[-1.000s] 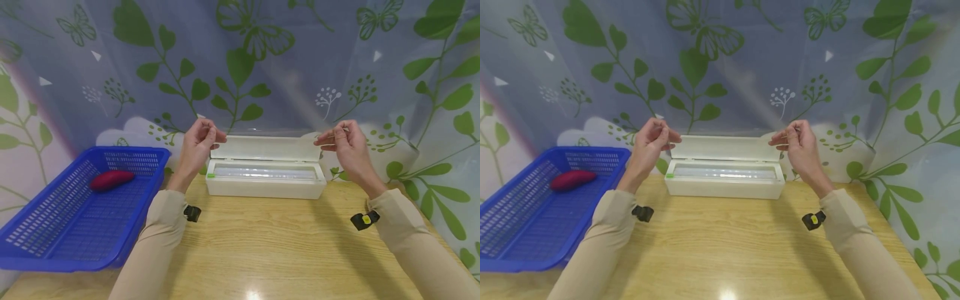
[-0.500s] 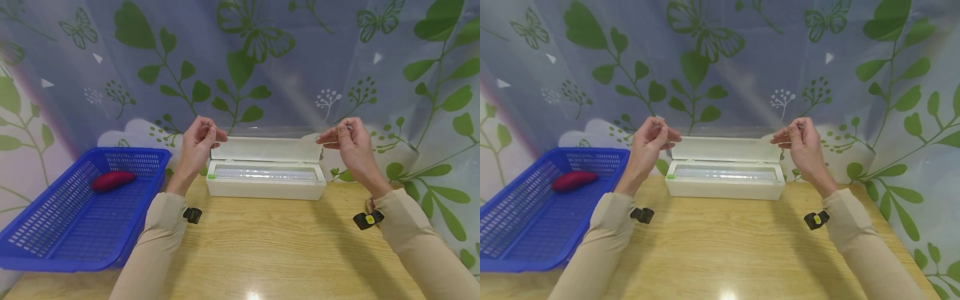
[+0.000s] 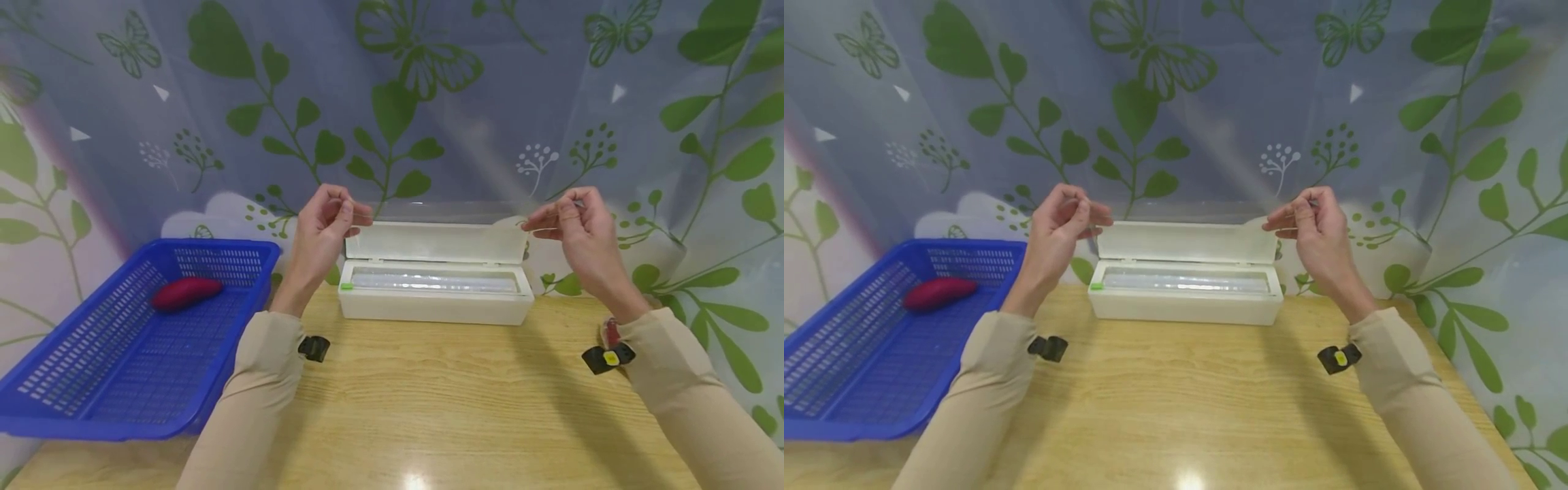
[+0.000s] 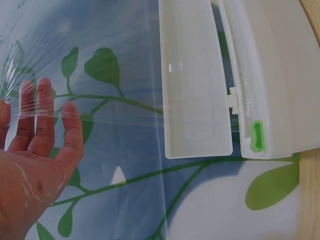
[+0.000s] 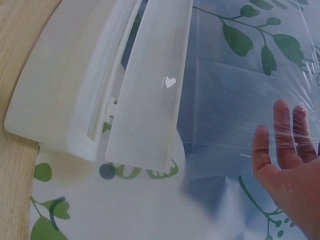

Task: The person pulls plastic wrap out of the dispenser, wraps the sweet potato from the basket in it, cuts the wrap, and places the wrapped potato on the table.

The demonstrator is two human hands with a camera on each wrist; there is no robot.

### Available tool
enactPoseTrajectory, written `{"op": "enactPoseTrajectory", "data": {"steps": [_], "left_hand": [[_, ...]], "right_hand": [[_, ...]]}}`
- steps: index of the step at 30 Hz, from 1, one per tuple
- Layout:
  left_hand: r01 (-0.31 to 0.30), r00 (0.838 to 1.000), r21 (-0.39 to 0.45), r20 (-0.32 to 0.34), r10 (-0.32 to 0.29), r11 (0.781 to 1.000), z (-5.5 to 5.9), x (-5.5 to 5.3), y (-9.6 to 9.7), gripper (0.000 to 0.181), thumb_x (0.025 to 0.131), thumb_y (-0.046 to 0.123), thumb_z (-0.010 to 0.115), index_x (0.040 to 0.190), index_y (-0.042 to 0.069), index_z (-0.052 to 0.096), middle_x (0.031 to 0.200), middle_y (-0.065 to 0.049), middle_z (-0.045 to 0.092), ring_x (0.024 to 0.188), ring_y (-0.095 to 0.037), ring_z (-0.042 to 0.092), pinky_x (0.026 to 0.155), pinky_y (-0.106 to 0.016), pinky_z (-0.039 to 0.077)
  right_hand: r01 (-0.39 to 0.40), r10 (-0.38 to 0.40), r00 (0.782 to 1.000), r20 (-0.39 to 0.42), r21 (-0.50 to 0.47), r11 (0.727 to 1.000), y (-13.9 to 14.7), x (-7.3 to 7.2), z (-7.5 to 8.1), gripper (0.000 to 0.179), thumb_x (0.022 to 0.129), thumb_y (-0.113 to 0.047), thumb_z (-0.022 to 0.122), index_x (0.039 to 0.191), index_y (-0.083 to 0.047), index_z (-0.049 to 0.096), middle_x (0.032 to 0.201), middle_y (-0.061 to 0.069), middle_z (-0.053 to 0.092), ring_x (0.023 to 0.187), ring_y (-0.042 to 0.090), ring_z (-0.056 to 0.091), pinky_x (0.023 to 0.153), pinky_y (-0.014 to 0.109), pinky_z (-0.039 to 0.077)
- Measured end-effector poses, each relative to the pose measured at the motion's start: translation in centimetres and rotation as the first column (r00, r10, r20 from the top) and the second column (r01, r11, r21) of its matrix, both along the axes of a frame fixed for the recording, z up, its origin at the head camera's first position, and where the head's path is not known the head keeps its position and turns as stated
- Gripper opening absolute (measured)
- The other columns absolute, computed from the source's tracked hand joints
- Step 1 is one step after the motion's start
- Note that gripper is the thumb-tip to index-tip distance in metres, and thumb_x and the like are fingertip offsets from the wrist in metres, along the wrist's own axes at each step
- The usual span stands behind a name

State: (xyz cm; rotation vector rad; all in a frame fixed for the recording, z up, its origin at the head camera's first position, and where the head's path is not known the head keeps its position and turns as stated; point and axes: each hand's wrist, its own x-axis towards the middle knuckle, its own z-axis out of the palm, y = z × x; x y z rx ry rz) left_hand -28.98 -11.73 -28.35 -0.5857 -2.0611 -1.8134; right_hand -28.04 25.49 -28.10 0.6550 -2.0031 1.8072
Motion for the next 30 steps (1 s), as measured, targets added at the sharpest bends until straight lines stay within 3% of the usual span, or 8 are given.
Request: {"op": "enactPoseTrajectory", "data": {"steps": [11, 20, 30], "left_hand": [[-0.007, 1.000, -0.001, -0.015, 0.006, 1.000, 0.8, 0.6, 0.1, 0.009, 0.109, 0.018, 0.047, 0.108, 0.012, 0.055, 0.111, -0.012, 0.075, 0.096, -0.015, 0.074, 0.095, -0.052, 0.056], [0.002, 0.999, 0.007, -0.032, -0.002, 1.000, 0.9, 1.7, -0.1, 0.008, 0.109, 0.018, 0.049, 0.108, 0.013, 0.055, 0.112, -0.014, 0.074, 0.097, -0.014, 0.073, 0.090, -0.034, 0.055], [0.017, 0.998, 0.013, -0.057, -0.016, 1.000, 1.2, 2.7, -0.2, 0.009, 0.109, 0.016, 0.048, 0.108, 0.009, 0.054, 0.115, -0.023, 0.071, 0.098, -0.015, 0.073, 0.091, -0.035, 0.054]], "right_hand": [[0.023, -0.023, 1.000, -0.014, 0.009, 1.000, 0.2, 0.6, 0.6, 0.020, 0.108, -0.028, 0.045, 0.109, -0.009, 0.046, 0.097, 0.001, 0.074, 0.090, 0.012, 0.074, 0.085, 0.021, 0.059], [0.011, -0.011, 0.999, -0.030, 0.001, 1.000, 0.1, 1.6, 0.9, 0.018, 0.109, -0.027, 0.045, 0.108, -0.009, 0.046, 0.096, 0.001, 0.074, 0.090, 0.012, 0.074, 0.086, 0.020, 0.059], [-0.017, 0.015, 0.996, -0.084, -0.020, 1.000, -0.1, 2.4, 1.2, 0.014, 0.109, -0.020, 0.043, 0.106, -0.008, 0.047, 0.094, 0.002, 0.076, 0.088, 0.011, 0.075, 0.084, 0.021, 0.060]]}}
